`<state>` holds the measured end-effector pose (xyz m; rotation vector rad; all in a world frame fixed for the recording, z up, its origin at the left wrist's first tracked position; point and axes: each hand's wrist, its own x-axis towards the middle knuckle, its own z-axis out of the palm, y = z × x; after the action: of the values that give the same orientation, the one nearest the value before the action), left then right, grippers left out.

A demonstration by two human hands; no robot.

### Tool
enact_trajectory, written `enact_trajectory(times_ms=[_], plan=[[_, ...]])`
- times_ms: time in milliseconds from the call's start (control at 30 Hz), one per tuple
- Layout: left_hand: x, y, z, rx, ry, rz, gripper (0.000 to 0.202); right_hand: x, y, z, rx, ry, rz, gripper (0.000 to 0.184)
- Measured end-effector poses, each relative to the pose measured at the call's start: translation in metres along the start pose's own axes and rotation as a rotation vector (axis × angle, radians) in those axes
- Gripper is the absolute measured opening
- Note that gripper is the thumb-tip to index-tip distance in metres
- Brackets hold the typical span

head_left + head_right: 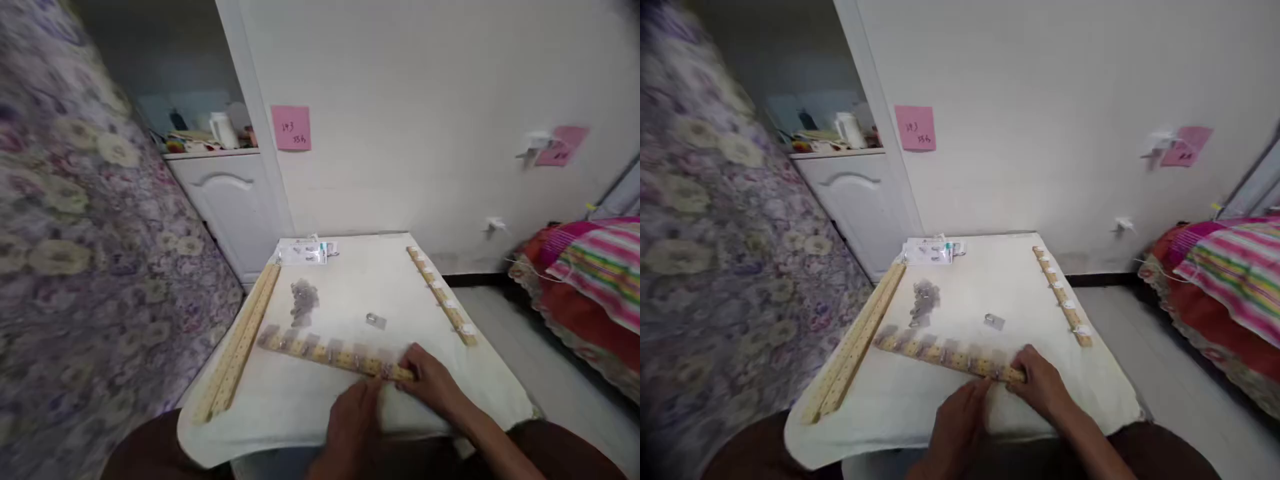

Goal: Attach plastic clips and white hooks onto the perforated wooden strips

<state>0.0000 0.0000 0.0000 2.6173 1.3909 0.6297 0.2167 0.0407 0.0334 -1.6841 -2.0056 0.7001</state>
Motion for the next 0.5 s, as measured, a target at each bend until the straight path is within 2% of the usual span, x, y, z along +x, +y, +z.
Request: enact_trajectory(times_ms=[167,300,400,500], plan=[[-0.018,-0.01,-0.011,-0.069,0.086,0.112,0.054,-0.004,-0.004,-0.003,-0.005,0.04,-0.024,0.015],[-0.039,-0.028,-0.022,-0.03,0.193,0.123,0.05,-0.004,-0.001,0.004,0.171,-0.009,0.028,0.015],[-0.052,-0.045,-0.032,0.059,0.299,0.076,0.043,-0.004,0.001,0.011,0.465,-0.171,0.118,0.019],[-0.058,-0.063,-0.042,0.076,0.331,0.031,0.032,-0.006,0.0,0.011,0.728,-0.384,0.209,0.025]])
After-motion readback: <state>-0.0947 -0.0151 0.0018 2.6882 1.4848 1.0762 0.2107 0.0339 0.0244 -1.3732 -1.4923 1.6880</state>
